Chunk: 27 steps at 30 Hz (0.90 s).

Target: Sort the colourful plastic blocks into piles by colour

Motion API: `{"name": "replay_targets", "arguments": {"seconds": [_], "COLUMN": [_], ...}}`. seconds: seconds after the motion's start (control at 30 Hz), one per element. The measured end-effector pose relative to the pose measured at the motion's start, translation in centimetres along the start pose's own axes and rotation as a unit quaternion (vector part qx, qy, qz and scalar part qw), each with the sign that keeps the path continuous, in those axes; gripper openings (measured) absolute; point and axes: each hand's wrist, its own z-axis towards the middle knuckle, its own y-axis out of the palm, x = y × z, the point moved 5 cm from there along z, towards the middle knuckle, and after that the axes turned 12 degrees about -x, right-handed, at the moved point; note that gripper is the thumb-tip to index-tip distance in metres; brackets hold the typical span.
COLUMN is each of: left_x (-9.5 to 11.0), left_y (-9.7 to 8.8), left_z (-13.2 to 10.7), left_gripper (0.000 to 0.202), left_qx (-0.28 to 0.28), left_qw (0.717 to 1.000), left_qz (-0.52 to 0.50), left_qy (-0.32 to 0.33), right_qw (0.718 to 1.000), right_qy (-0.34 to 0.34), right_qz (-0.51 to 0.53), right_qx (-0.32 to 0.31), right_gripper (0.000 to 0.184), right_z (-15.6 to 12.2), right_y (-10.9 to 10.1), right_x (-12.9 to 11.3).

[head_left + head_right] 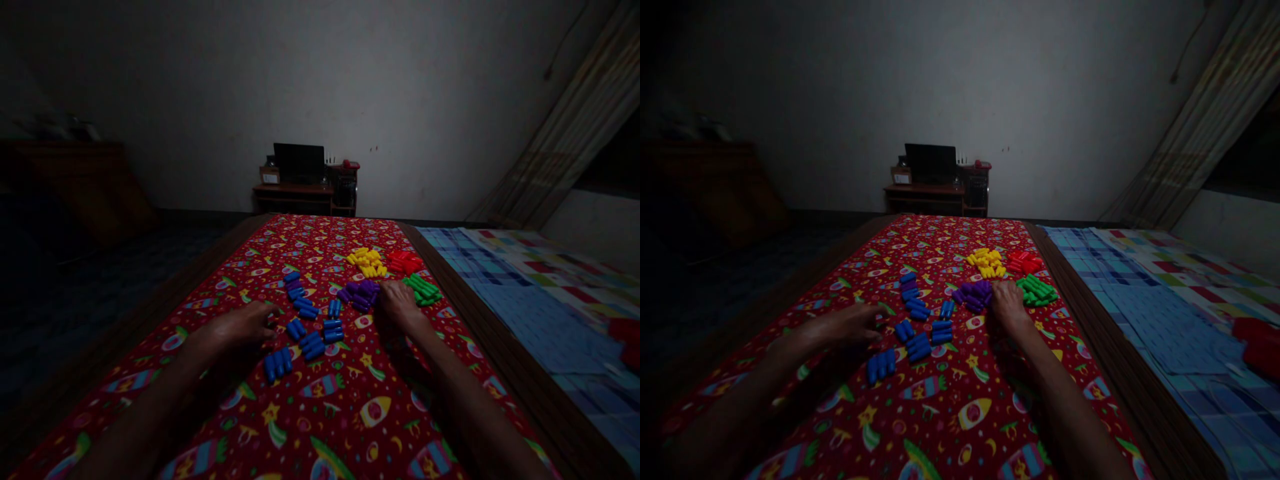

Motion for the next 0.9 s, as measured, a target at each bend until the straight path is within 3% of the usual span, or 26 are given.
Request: {"name": "replay_targets", "arguments": {"seconds": [0.13,0.4,0.5,0.57,0.63,0.73,0.83,0.9], "left_x": [-0.1,-4.0,-2.6,-0.8,1.3,4.5,5.7,5.2], "left_y": [0.1,2.7,2.4,1.6,1.3,2.2,3.3,3.5], "left_z": [-0.3,-1.6,-1.3,-0.8,-0.4,0.0,0.2,0.1], "left_gripper": [0.03,0.033,0.032,0.035,0.044,0.042,0.035,0.032], "left_qx": [0.01,0.023,0.053,0.113,0.175,0.204,0.209,0.215], "left_qw": [1.0,1.0,0.997,0.986,0.968,0.938,0.912,0.908], "left_qz": [0.003,-0.005,-0.057,-0.12,-0.179,-0.253,-0.307,-0.306], "left_qy": [-0.008,-0.007,0.01,0.015,0.029,0.122,0.176,0.186], "right_qw": [1.0,0.998,0.997,0.986,0.959,0.915,0.91,0.925], "right_qy": [0.01,0.046,-0.008,-0.086,-0.187,-0.302,-0.315,-0.276], "right_qz": [0.013,0.036,0.08,0.144,0.212,0.266,0.264,0.258], "right_qx": [-0.007,0.009,0.012,0.007,-0.006,-0.029,-0.053,-0.039], "right_gripper": [0.019,0.032,0.029,0.026,0.025,0.033,0.036,0.033], "right_z": [0.3,1.4,1.1,0.5,-0.4,-2.0,-2.1,-1.1], "right_y": [-1.0,-5.7,-5.8,-5.5,-5.1,-4.4,-3.5,-3.4], "right_x": [-0.6,-2.7,-4.5,-6.6,-9.2,-12.8,-13.9,-12.7]}}
